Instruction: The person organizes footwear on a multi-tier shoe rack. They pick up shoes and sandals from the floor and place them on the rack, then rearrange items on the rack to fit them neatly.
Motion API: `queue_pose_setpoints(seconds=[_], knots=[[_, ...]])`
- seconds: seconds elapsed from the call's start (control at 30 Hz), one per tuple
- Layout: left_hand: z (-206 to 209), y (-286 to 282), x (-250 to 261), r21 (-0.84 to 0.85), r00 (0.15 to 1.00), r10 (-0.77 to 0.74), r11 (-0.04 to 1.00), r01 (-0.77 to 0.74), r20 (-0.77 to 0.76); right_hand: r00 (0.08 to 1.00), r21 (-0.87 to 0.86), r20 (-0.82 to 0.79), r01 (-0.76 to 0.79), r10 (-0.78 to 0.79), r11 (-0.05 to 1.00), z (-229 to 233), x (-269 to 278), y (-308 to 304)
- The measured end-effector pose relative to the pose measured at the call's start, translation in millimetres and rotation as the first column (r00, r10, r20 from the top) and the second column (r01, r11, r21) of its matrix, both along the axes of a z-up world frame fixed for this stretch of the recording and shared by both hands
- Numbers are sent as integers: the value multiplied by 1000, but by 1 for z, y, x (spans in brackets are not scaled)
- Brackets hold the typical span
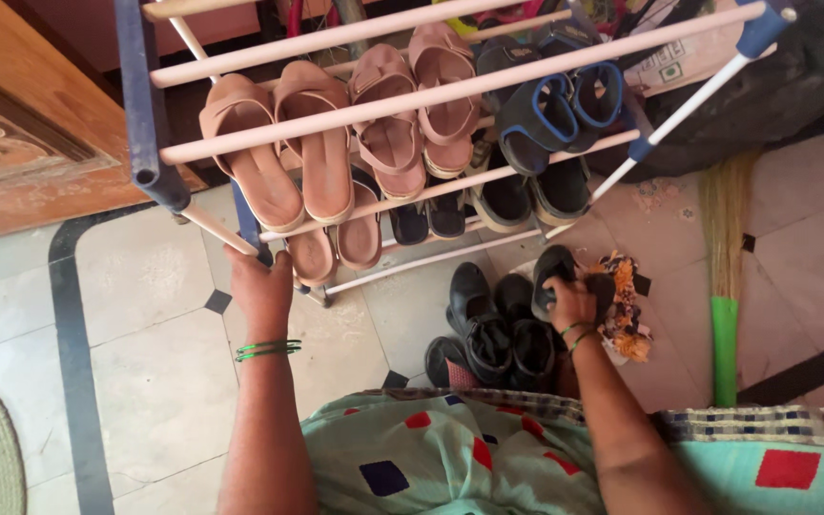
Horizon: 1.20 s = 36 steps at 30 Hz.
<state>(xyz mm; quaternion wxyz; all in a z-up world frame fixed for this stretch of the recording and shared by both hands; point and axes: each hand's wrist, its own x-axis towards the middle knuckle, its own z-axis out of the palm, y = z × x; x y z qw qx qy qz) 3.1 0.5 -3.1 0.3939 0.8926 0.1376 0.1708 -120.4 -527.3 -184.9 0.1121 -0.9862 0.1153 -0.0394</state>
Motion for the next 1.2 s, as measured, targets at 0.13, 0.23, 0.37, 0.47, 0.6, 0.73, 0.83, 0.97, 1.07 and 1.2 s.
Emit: queue_pose_setpoints(seconds=[0.13, 0.23, 0.37, 0.47, 0.6, 0.73, 0.83, 0.97, 1.07, 1.2], knots=[[-6, 3, 0, 16, 997, -31, 999, 30, 64, 1000, -42, 10, 12, -12, 999, 21, 11, -7], [-1, 2, -2, -50, 999, -35, 998, 35, -7, 994, -130, -103, -37, 24, 991, 43, 11, -6], [7, 1, -2, -54, 998, -70, 996, 70, 6, 921, -186, -389, -60, -17, 981, 54, -8, -5], [11, -1, -4, -89, 996, -91, 992, 91, 9, 814, -217, -581, -142, -10, 966, 47, -47, 11], [9, -4, -6, -47, 997, -82, 996, 83, 14, 749, -259, -662, -223, -5, 940, 33, -55, 36], [5, -4, -10, 25, 992, -110, 994, 108, 67, 812, -258, -583, -186, 0, 948, 29, -57, 35], [3, -3, -12, 49, 989, -126, 991, 123, 74, 881, -241, -472, -104, -23, 965, 27, -66, 24], [0, -1, -11, 58, 989, -130, 990, 126, 71, 958, -399, -268, -13, -103, 917, 21, -81, 15], [-1, 1, -13, 56, 988, -134, 990, 130, 72, 932, -409, -309, 49, -188, 911, 24, -77, 2], [1, 1, -11, 89, 994, -111, 990, 108, 25, 910, -93, -294, 277, -293, 956, 24, -67, -5]])
